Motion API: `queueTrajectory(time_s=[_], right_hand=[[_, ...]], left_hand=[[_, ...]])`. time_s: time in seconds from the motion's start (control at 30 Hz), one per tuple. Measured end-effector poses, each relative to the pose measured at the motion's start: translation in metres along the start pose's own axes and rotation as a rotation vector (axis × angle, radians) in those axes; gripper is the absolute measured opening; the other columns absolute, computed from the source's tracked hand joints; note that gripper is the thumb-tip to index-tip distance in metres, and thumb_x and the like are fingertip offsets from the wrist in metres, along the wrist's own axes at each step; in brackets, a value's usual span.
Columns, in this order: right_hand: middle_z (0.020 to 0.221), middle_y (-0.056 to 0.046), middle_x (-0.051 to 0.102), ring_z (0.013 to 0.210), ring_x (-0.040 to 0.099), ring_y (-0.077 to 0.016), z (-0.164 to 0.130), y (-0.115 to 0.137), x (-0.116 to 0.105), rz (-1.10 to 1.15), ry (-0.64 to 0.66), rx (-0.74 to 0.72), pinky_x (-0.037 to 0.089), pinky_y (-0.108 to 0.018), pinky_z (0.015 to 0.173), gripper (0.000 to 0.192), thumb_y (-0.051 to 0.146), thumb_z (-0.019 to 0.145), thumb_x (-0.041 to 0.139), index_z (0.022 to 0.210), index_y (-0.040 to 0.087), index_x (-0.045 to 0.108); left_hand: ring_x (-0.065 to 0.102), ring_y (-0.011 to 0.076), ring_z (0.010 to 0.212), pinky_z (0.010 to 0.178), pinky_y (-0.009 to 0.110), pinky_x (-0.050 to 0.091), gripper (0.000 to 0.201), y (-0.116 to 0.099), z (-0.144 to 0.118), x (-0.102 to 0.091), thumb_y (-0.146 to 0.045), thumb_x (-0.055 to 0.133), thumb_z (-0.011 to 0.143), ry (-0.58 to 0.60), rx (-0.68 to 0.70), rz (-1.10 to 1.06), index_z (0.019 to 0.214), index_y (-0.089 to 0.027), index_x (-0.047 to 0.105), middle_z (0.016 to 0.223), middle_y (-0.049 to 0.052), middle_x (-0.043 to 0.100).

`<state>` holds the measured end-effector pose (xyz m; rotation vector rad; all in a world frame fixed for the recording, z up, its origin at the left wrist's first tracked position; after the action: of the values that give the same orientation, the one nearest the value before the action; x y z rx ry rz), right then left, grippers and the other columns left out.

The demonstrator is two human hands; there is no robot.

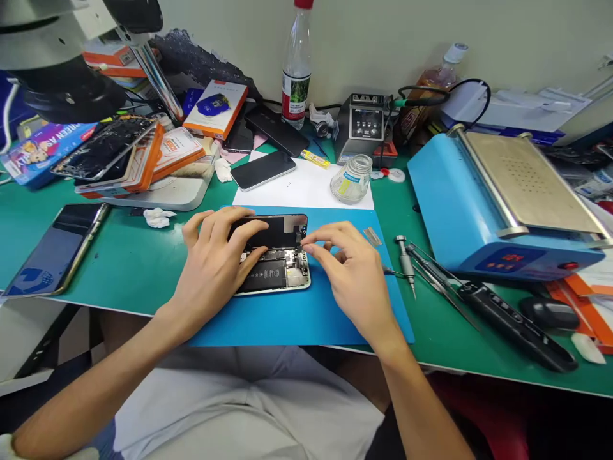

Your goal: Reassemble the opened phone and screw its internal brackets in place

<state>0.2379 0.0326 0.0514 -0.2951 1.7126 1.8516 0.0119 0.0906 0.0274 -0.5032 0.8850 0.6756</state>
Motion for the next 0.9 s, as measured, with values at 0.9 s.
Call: queueTrajectory(time_s=[0.9], right_hand=[[0.108, -0.003, 0.080, 0.085, 0.070, -0.0195, 0.003, 0.003, 0.016, -0.358, 0.126, -0.151, 0.052, -0.035, 0.076, 0.016, 0.031, 0.105, 0.064, 0.105, 0.026, 0.080]], left_hand=[[0.046, 0.0298, 0.154, 0.121, 0.057, 0.033, 0.032, -0.003, -0.006, 0.003, -0.013, 0.058, 0.110, 0.048, 0.086, -0.033, 0.114, -0.036, 0.081, 0.171, 0.005, 0.052]])
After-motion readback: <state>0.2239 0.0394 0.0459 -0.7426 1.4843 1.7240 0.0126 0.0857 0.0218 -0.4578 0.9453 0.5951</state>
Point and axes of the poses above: each hand's wrist, its own z-axis towards the middle knuckle, its own x-axis out of the palm, y = z × x, the point moved 1 cm from there along z, towards the middle knuckle
